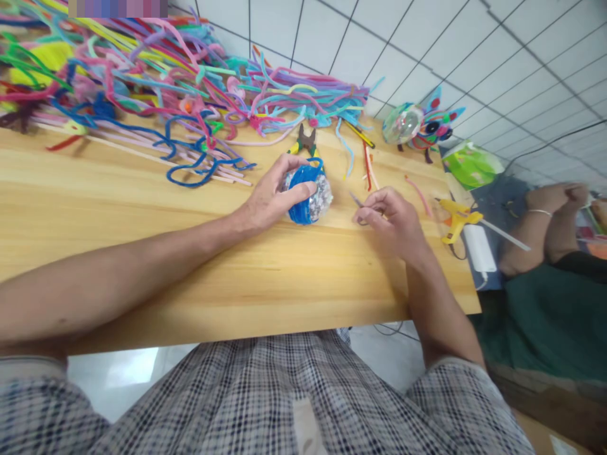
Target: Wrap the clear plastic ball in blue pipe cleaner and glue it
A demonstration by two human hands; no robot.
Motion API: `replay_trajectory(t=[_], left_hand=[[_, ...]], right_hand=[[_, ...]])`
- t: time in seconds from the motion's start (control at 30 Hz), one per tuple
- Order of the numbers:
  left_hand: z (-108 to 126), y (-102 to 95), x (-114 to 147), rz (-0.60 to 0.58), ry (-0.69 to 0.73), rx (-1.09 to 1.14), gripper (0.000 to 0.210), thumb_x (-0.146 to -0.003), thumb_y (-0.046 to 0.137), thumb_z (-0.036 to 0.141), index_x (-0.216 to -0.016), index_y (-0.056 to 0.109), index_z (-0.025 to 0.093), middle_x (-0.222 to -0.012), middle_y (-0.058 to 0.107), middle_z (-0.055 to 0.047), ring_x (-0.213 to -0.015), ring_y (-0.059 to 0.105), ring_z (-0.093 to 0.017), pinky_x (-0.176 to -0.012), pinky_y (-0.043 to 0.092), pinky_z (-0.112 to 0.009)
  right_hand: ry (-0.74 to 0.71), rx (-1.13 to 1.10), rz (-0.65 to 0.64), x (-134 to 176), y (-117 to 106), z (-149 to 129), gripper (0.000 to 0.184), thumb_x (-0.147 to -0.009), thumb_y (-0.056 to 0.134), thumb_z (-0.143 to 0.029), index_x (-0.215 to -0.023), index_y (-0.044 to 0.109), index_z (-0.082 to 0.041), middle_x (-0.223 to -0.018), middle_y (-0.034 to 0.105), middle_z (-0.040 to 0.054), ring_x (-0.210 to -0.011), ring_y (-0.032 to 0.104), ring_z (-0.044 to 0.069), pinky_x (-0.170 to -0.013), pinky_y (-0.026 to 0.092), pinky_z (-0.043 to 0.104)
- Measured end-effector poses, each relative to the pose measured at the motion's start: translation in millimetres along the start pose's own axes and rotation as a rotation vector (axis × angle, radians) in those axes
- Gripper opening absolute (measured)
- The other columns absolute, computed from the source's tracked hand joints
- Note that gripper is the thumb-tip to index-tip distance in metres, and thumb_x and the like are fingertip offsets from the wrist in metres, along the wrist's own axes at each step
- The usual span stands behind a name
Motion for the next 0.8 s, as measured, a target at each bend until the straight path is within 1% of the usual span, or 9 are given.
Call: replay_trajectory(t=[0.03, 0.13, 0.2, 0.27, 0.4, 0.57, 0.73, 0.8], left_hand=[[0.4, -0.7, -0.1, 0.005, 0.005, -0.010, 0.052, -0.098, 0.079, 0.061, -0.134, 0.065, 0.026, -0.133, 0.077, -0.008, -0.122, 0.075, -0.030, -0.106, 0.065, -0.047], [1.4, -2.6, -0.5, 0.024, 0.022, -0.039, 0.056, -0.098, 0.078, 0.066, -0.136, 0.064, 0.027, -0.135, 0.076, -0.008, -0.126, 0.074, -0.031, -0.110, 0.063, -0.048], [1.0, -3.6, -0.5, 0.038, 0.022, -0.059, 0.058, -0.097, 0.077, 0.069, -0.135, 0.064, 0.027, -0.132, 0.076, -0.008, -0.125, 0.074, -0.032, -0.109, 0.063, -0.048], [0.7, -4.0, -0.1, 0.043, 0.022, -0.078, 0.059, -0.097, 0.076, 0.071, -0.135, 0.065, 0.027, -0.128, 0.077, -0.007, -0.122, 0.074, -0.031, -0.107, 0.064, -0.048], [0.9, -3.8, 1.3, 0.035, 0.021, -0.083, 0.059, -0.098, 0.075, 0.072, -0.136, 0.066, 0.027, -0.127, 0.076, -0.006, -0.120, 0.074, -0.031, -0.105, 0.065, -0.049], [0.9, -4.1, 2.7, 0.022, -0.012, -0.061, 0.059, -0.098, 0.074, 0.072, -0.136, 0.065, 0.028, -0.126, 0.075, -0.006, -0.121, 0.074, -0.033, -0.105, 0.065, -0.050], [2.7, -3.4, 2.6, 0.005, -0.018, -0.053, 0.057, -0.098, 0.076, 0.069, -0.136, 0.064, 0.028, -0.131, 0.074, -0.007, -0.129, 0.070, -0.035, -0.112, 0.062, -0.054], [2.9, -3.2, 3.1, 0.006, -0.019, -0.057, 0.056, -0.099, 0.075, 0.068, -0.136, 0.064, 0.028, -0.131, 0.074, -0.007, -0.132, 0.069, -0.036, -0.114, 0.061, -0.054]], right_hand=[[-0.046, 0.007, 0.018, 2.0, 5.6, -11.6, 0.016, -0.099, 0.076, -0.040, -0.099, 0.067, -0.026, -0.084, 0.079, -0.0016, -0.074, 0.076, 0.018, -0.071, 0.059, 0.031], [-0.199, 0.070, -0.020, 5.8, 32.5, -37.6, 0.010, -0.100, 0.075, -0.036, -0.099, 0.073, -0.027, -0.087, 0.082, -0.0018, -0.074, 0.076, 0.016, -0.073, 0.062, 0.030], [-0.263, 0.084, -0.010, 6.8, 46.3, -42.7, 0.007, -0.101, 0.072, -0.034, -0.098, 0.074, -0.027, -0.088, 0.083, -0.0019, -0.073, 0.076, 0.016, -0.074, 0.063, 0.029], [-0.284, 0.084, 0.015, 7.6, 54.3, -39.6, 0.007, -0.101, 0.072, -0.033, -0.098, 0.074, -0.028, -0.089, 0.085, -0.0016, -0.075, 0.077, 0.016, -0.076, 0.064, 0.030], [-0.290, 0.061, 0.049, 12.0, 56.8, -28.9, 0.007, -0.101, 0.074, -0.035, -0.099, 0.074, -0.029, -0.091, 0.086, -0.0012, -0.079, 0.080, 0.017, -0.077, 0.066, 0.031], [-0.289, 0.029, 0.097, 16.7, 52.4, -26.9, 0.006, -0.101, 0.076, -0.033, -0.097, 0.074, -0.029, -0.088, 0.086, -0.0028, -0.074, 0.080, 0.016, -0.071, 0.065, 0.028], [-0.253, 0.052, 0.094, 17.0, 54.5, -26.6, 0.007, -0.100, 0.075, -0.034, -0.095, 0.075, -0.029, -0.086, 0.086, -0.0024, -0.071, 0.079, 0.016, -0.071, 0.065, 0.029], [-0.262, 0.058, 0.098, 17.5, 54.6, -28.5, 0.007, -0.100, 0.075, -0.033, -0.094, 0.075, -0.029, -0.085, 0.086, -0.0028, -0.069, 0.078, 0.016, -0.069, 0.065, 0.028]])
Point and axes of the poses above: each hand's wrist, its own x-axis away from the middle knuckle, its own y-axis out of the palm, z = x × y, the point moved 7 cm from there along -x, towards the middle knuckle
